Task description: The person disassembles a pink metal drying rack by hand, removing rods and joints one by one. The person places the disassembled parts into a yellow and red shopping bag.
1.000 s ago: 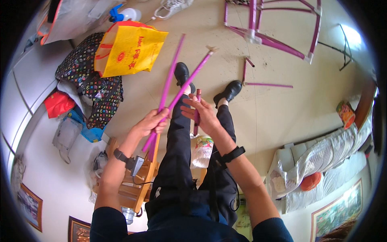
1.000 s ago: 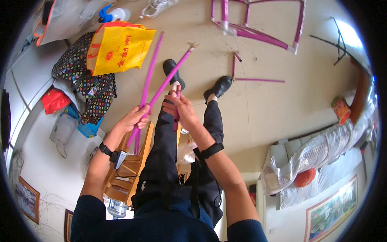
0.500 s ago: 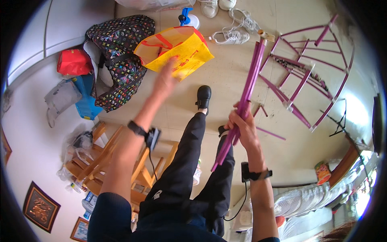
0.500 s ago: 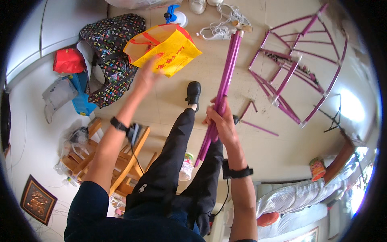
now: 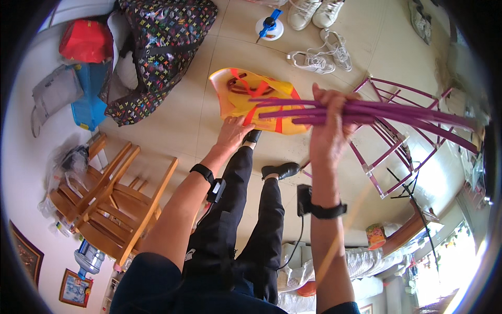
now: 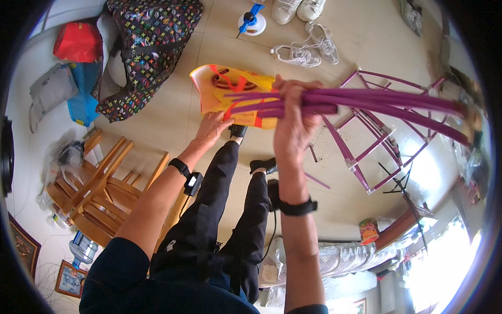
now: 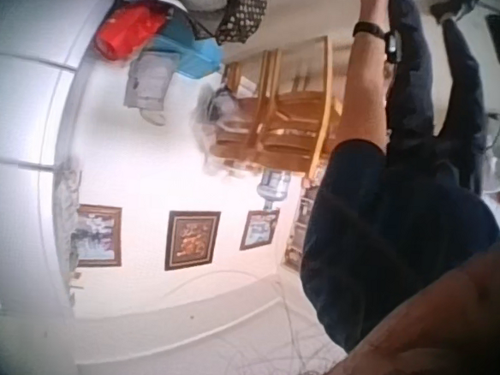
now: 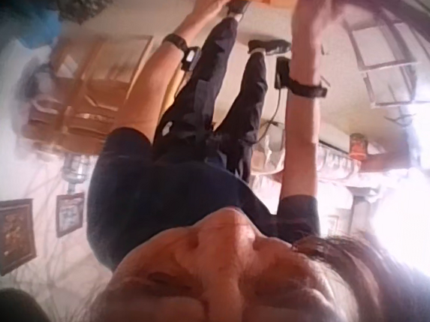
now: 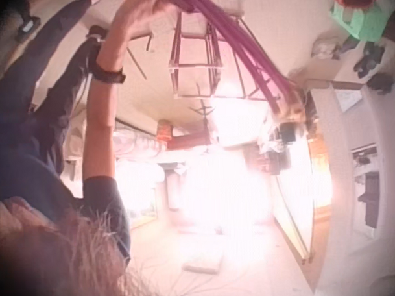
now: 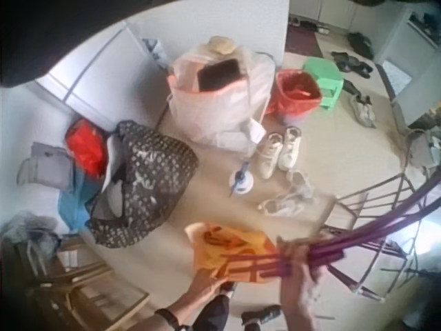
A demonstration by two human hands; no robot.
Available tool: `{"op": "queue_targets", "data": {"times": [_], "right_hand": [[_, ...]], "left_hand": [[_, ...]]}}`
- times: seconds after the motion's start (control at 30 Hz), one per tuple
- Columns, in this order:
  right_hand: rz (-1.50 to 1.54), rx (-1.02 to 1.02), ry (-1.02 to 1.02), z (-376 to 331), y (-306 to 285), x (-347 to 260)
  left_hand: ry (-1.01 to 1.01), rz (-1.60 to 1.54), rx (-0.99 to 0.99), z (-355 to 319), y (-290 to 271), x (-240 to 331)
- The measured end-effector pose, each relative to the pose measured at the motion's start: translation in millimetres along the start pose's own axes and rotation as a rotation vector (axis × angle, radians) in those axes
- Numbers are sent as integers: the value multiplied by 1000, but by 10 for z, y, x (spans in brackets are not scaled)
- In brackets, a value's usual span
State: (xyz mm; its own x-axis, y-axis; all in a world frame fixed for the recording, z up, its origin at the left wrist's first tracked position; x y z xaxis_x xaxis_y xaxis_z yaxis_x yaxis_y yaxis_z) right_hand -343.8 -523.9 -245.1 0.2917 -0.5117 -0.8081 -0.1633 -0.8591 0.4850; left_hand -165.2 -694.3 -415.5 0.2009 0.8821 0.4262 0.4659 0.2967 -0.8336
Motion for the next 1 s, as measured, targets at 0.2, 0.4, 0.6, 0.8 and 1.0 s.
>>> {"op": "queue_targets", "data": {"times": [0.2,0.4,0.6,0.8,1.0], "right_hand": [[-180,34,129,-76,-35,1156],[-192,-53,181,-59,32,1406],[-129,-74,239,43,-23,1575],[-451,8,286,-196,-527,2092],[-576,-171,169,-343,-763,2314]], "left_hand": [[-32,-231,71,-117,105,81],[98,-268,64,-230,243,-26],[209,-228,92,-326,230,31],[237,-169,90,-290,182,107],[183,-118,100,-269,175,1]]}}
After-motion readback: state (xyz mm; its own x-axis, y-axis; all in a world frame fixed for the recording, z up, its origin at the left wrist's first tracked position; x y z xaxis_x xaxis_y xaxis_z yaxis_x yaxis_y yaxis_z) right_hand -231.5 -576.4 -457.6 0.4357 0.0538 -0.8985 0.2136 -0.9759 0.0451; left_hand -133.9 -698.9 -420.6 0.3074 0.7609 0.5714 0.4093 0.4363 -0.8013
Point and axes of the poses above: each hand's wrist, its own z-axis towards the middle knuckle, its own y-axis out of the palm, x = y × z, the point moved 4 cm from there along z, towards the middle knuckle, and after that the axes turned 8 degrees about y, right-handed, at the moved point
